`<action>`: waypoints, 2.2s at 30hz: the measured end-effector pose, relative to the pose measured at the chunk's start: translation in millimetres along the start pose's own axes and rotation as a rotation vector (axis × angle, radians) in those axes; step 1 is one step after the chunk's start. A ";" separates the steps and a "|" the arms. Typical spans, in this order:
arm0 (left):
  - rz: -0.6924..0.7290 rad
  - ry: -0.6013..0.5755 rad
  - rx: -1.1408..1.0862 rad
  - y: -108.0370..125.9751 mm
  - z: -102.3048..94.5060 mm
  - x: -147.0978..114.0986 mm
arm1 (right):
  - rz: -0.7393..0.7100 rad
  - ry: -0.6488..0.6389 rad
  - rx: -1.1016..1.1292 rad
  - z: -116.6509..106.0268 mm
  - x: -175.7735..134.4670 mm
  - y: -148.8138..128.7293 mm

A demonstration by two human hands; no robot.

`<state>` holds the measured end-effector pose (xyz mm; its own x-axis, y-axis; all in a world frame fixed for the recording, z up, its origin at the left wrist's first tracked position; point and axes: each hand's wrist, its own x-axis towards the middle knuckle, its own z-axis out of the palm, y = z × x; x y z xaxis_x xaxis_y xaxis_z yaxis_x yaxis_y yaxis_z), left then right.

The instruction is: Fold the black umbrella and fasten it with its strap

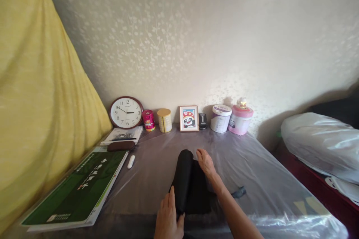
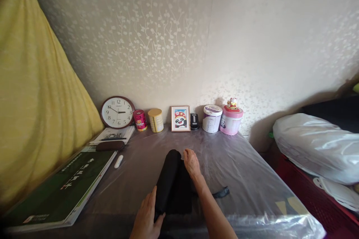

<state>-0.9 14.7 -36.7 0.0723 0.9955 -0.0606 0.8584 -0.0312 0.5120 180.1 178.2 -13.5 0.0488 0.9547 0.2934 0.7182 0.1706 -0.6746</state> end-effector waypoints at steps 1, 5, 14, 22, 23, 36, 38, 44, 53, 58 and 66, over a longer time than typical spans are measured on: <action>0.000 0.006 -0.012 1.1 -1.0 -0.6 | 0.046 0.013 0.005 -6.1 -5.4 6.9; -0.016 0.027 -0.038 9.7 -6.9 -3.5 | 0.181 -0.005 0.051 -21.1 -32.1 22.6; -0.008 0.050 -0.084 7.2 -2.7 -2.5 | 0.224 -0.008 0.124 -18.6 -73.8 -0.4; -0.043 -0.007 -0.059 14.7 -12.1 -3.9 | 0.213 -0.077 0.094 -13.1 -86.8 -18.3; -0.046 -0.019 -0.059 14.4 -12.2 -3.6 | 0.210 -0.084 0.124 -12.0 -86.7 -21.4; -0.019 -0.026 -0.090 -0.9 -4.9 1.7 | 0.087 -0.131 0.281 14.1 -74.1 -69.5; 0.004 0.014 -0.097 -5.9 0.0 2.6 | 0.068 -0.151 0.253 16.0 -73.6 -72.9; -0.021 0.033 -0.067 -11.9 5.6 5.6 | 0.041 -0.215 0.178 12.7 -72.1 -85.1; -0.025 0.136 -0.094 -23.9 18.0 9.8 | -0.034 -0.364 0.291 10.0 -80.4 -100.0; -0.033 0.115 -0.108 -29.0 23.3 11.6 | -0.115 -0.363 0.200 8.8 -81.0 -104.0; -0.085 0.085 -0.152 -23.5 18.6 6.8 | -0.174 -0.453 0.230 8.1 -79.9 -98.2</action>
<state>-11.2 20.5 -65.1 -0.0457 0.9981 -0.0402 0.7724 0.0608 0.6323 100.0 87.2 23.9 -0.3982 0.9085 0.1270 0.5161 0.3363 -0.7877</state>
